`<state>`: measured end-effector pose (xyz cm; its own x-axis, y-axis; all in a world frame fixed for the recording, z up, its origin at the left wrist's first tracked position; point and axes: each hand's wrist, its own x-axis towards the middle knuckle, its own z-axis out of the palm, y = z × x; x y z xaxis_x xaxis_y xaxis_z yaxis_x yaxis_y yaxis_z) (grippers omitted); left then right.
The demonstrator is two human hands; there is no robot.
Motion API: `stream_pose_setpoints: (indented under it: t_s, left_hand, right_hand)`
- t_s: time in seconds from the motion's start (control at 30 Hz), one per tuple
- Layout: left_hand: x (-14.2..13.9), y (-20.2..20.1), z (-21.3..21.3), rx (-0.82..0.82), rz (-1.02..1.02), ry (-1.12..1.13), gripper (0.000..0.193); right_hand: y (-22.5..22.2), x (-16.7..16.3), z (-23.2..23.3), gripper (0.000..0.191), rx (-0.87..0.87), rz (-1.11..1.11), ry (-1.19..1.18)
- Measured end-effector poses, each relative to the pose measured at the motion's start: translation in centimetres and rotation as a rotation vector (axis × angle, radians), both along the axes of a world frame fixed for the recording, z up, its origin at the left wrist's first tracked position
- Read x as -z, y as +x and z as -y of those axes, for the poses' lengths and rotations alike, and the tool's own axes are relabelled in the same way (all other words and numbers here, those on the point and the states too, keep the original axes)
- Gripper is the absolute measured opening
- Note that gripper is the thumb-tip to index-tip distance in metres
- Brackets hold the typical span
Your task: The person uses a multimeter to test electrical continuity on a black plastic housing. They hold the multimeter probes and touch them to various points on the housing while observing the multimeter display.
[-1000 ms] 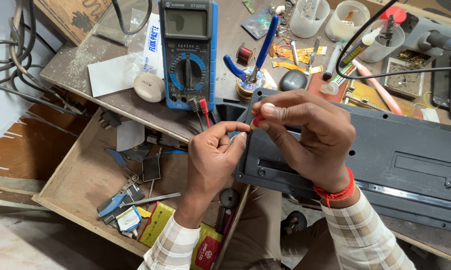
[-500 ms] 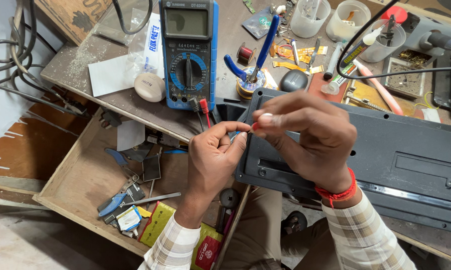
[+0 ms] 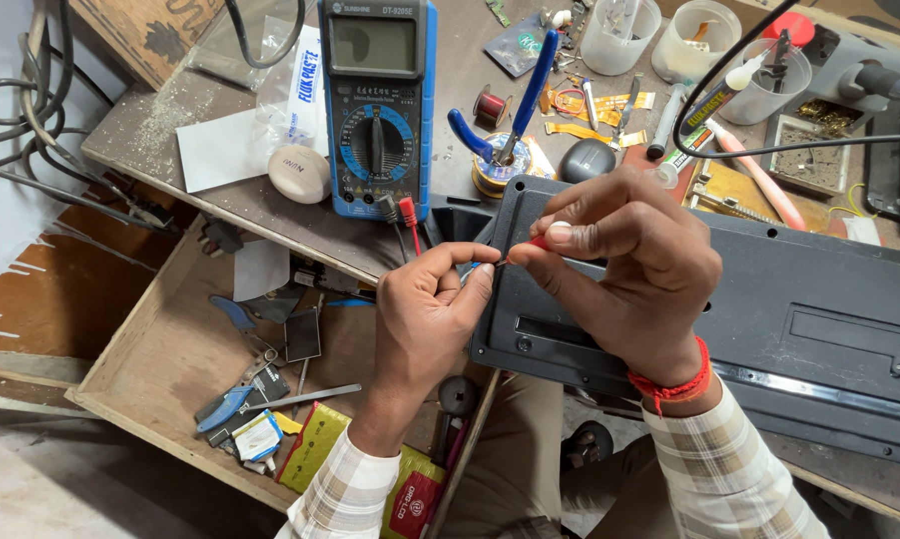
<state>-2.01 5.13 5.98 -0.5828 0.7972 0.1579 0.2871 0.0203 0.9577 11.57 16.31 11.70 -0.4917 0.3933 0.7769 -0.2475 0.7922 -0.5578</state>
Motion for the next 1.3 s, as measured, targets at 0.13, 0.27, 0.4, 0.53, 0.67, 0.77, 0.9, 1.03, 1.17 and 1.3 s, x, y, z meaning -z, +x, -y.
stream_pose_setpoints:
  t_s: [0.13, 0.27, 0.4, 0.53, 0.67, 0.77, 0.9, 1.03, 1.17, 1.3]
  left_hand:
    - [-0.05, 0.0, -0.02, 0.001, 0.012, -0.011, 0.015]
    - [-0.08, -0.05, 0.02, 0.008, 0.011, -0.016, 0.014]
    - [-0.02, 0.03, -0.04, 0.006, 0.014, 0.004, 0.014]
    - [-0.01, -0.02, 0.07, 0.01, 0.016, 0.0, 0.014]
    - [-0.03, -0.03, 0.03, 0.006, 0.003, -0.004, 0.015]
    - [-0.02, -0.02, 0.05, 0.01, 0.012, -0.008, 0.015]
    - [0.0, -0.09, 0.05, 0.015, 0.004, 0.015, 0.014]
    - [0.02, -0.08, 0.02, 0.01, -0.007, 0.011, 0.014]
    - [0.01, -0.03, 0.0, 0.009, 0.009, 0.003, 0.014]
    - [0.0, -0.01, 0.02, 0.007, 0.007, 0.01, 0.014]
  right_hand:
    - [0.07, -0.04, -0.03, 0.025, -0.047, 0.017, -0.033]
    - [0.12, -0.16, 0.21, 0.02, -0.127, 0.071, -0.018]
    - [0.15, 0.18, -0.08, 0.021, -0.081, 0.043, -0.016]
    - [0.23, 0.57, -0.24, 0.024, -0.022, 0.017, 0.0]
    - [0.26, 0.35, -0.3, 0.025, -0.13, 0.051, -0.004]
    - [0.06, 0.3, -0.07, 0.022, -0.159, 0.057, -0.043]
    - [0.13, 0.4, 0.02, 0.022, -0.099, 0.056, -0.042]
    - [0.27, 0.56, -0.16, 0.023, -0.064, 0.042, 0.018]
    - [0.29, 0.67, -0.11, 0.024, -0.021, 0.025, 0.048]
    - [0.34, 0.76, -0.04, 0.024, -0.019, 0.016, 0.033]
